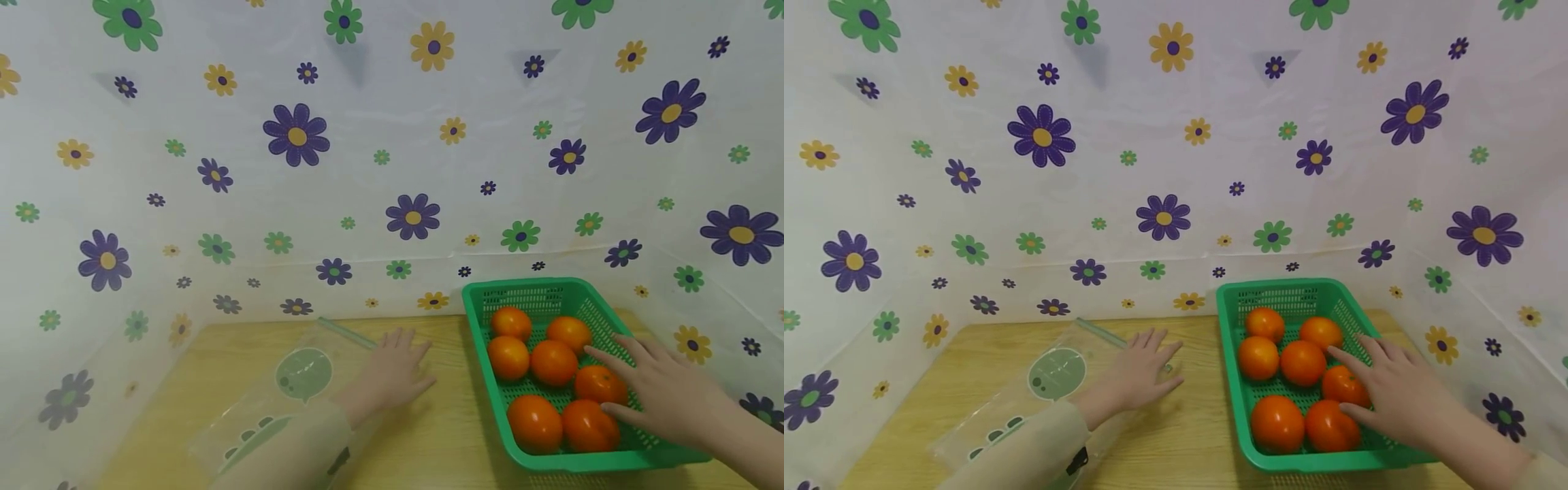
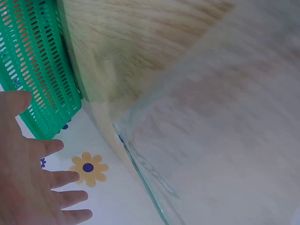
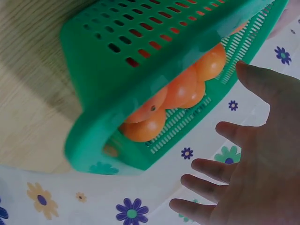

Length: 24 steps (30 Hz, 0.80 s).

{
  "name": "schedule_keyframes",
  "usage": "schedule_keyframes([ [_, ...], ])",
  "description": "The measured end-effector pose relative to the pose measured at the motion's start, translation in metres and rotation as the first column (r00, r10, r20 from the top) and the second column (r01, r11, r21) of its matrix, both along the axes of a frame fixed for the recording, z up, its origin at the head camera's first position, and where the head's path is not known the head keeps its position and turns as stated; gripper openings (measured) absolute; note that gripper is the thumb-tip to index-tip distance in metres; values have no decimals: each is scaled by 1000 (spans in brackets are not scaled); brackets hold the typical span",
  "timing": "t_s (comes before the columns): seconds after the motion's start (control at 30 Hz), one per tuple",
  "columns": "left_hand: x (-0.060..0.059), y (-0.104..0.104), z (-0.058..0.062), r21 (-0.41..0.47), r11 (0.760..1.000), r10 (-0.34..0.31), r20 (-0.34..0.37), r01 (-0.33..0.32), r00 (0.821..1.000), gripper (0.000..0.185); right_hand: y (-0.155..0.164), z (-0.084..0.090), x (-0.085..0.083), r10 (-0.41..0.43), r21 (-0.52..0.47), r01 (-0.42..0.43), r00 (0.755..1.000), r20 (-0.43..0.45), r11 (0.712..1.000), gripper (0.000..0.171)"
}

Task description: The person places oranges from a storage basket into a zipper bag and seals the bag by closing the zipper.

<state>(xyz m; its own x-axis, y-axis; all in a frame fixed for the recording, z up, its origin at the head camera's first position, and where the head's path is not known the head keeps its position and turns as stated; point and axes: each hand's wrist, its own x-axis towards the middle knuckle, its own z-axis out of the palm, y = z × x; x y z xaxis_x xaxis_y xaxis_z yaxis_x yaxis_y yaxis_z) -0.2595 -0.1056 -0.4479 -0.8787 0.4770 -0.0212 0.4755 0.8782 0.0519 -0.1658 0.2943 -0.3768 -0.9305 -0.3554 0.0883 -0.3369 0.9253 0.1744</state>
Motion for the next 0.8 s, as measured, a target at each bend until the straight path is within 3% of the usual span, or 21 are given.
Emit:
schedule_keyframes([
  [0.4, 2, -22, 2, -19, 1000, 19, 3, -19, 1000, 71, -22, 6, -10, 88, -6, -88, 996, -20, 996, 82],
  [0.63, 6, -36, 1, 42, 998, 36, 7, -37, 999, 70, -29, 4, -17, 109, -22, -110, 993, -43, 994, 82],
  [0.8, 9, -43, 4, 26, 999, 48, -14, -47, 999, 69, -33, 3, -22, 122, -42, -124, 991, -51, 991, 83],
])
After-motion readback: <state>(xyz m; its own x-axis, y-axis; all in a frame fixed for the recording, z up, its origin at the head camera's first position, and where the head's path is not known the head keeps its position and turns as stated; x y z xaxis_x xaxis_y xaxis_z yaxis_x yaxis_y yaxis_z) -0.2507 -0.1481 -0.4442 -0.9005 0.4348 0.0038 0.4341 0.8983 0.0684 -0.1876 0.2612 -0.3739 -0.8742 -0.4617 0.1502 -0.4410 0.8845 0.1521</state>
